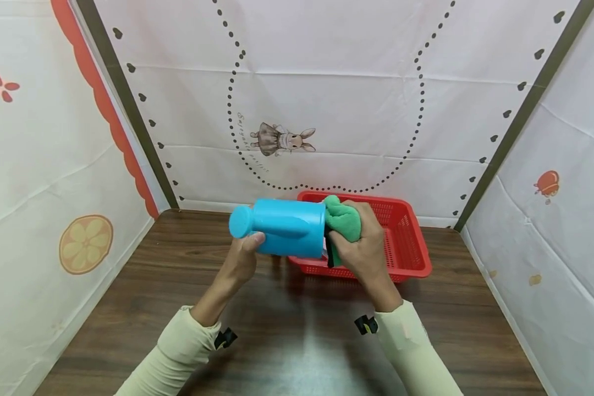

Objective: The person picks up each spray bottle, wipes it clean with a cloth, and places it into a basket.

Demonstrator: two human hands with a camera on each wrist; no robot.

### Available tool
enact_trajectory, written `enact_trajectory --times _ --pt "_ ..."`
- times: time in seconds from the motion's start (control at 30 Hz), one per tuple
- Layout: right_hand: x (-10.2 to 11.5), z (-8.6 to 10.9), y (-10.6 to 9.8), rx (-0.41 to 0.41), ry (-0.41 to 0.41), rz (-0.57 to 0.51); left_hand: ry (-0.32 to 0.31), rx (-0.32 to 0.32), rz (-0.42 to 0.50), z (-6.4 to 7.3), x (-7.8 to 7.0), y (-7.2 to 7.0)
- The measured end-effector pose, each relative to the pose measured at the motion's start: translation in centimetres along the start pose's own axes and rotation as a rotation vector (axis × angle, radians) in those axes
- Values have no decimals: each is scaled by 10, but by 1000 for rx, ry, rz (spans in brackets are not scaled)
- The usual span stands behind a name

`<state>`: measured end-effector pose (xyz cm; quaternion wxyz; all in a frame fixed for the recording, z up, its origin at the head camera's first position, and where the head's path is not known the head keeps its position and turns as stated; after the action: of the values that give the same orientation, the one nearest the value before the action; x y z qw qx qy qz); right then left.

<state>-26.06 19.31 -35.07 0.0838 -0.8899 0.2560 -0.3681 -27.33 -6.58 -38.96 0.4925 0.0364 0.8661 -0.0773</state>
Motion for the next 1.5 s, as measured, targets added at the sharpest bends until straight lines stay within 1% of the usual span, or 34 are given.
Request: enact_trajectory --times 0.1,0.17,0.23,0.33,0.43,0.47,0.53,0.63,0.77,0.83,0.9,1.0,1.13,1.2,1.27,1.4,1.5 --pt "2 5 7 41 -33 33 13 -66 7 2 0 -3" --pt "3 9 11 61 -55 50 24 -105 -4 2 -3 -6" --pt "4 12 14 72 -70 61 22 -136 -26 0 -6 -8" --pt "6 17 16 81 -74 60 -8 -155 -89 -3 -10 -11" --pt "8 23 18 89 -67 57 -61 -164 -137 -5 -11 -15" --pt "9 24 19 91 -65 51 -70 -164 -144 -6 -11 -17" --pt "10 26 20 94 -64 42 -79 -165 -127 -7 -10 -19" --pt "13 28 22 100 -78 27 -51 -142 -6 -10 -10 -20" --pt "18 27 22 96 -113 16 17 -102 172 -14 -11 -19" --pt "22 26 20 91 -137 8 49 -96 212 -15 -11 -20" --pt "26 23 18 80 -156 -3 67 -84 235 -14 -11 -20" --pt "31 17 13 58 -171 -11 51 -48 256 -11 -8 -19" --pt "31 8 6 32 -138 -2 -4 12 257 -5 -1 -15" --pt "29 4 4 21 -120 4 -16 33 255 -2 -1 -12" --pt "27 2 3 13 -102 6 -11 49 253 -1 -2 -9" --pt "23 -2 2 2 -61 21 2 57 267 -1 -8 -2" --pt "19 -1 5 18 -22 44 16 51 281 -2 -10 3"
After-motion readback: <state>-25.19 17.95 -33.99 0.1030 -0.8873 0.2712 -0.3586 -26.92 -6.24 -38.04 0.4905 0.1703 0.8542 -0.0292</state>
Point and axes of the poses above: each hand's wrist, its own z-axis away from the middle knuckle, its own y-axis out of the palm, x = y × z, the point moved 5 cm from there along -z, towards the middle knuckle, and after that the axes turned 8 degrees about z, right-handed, at the moved point
